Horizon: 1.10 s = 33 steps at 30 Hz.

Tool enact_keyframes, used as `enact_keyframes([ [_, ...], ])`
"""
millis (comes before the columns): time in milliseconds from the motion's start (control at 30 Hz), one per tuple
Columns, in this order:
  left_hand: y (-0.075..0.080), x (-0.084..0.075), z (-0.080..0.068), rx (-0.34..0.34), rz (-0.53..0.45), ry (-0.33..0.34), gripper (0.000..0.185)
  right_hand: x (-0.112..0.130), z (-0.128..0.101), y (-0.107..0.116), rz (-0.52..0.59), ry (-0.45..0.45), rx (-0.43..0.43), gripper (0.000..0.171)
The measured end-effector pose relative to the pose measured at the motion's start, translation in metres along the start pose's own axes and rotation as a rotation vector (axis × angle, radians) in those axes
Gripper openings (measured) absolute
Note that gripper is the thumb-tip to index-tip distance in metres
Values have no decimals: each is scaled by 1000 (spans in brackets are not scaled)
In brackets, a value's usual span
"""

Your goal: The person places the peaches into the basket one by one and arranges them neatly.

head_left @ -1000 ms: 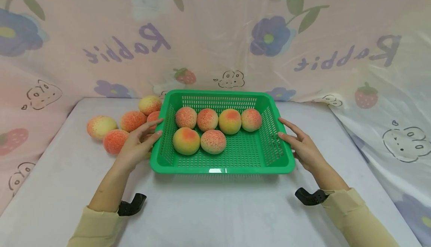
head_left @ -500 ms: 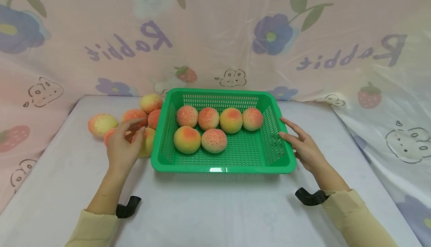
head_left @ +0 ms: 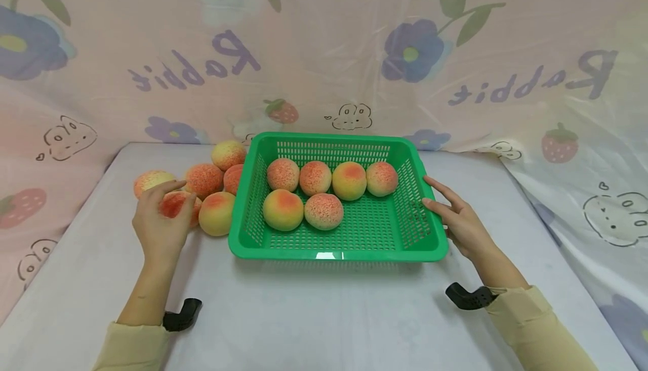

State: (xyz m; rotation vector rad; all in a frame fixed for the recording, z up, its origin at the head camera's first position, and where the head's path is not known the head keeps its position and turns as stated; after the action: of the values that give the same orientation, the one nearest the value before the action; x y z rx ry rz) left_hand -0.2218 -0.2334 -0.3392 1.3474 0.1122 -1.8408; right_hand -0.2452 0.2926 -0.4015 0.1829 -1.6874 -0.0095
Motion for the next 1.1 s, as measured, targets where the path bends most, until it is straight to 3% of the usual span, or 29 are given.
enact_keyframes([
  [367,1,13,1,30,10,68,31,-2,0,0,12,-12,-7,62],
  [600,-4,24,2,106,40,133,37,-2,-1,0,24,-12,-4,62],
  [1100,-8,40,2,191,133,219,48,0,1,-1,40,10,12,61],
])
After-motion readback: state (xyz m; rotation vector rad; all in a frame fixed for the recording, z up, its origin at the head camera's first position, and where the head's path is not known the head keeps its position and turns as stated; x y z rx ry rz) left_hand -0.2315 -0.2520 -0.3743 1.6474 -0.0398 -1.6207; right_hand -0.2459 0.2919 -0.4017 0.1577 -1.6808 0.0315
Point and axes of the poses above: each hand's wrist, its own z-axis towards the middle knuckle, its own y-axis out of the back of the hand, x = y × z, the point moved 10 cm from there along z, towards the middle knuckle, and after that the axes turned 7 degrees about y, right-handed, at the moved point
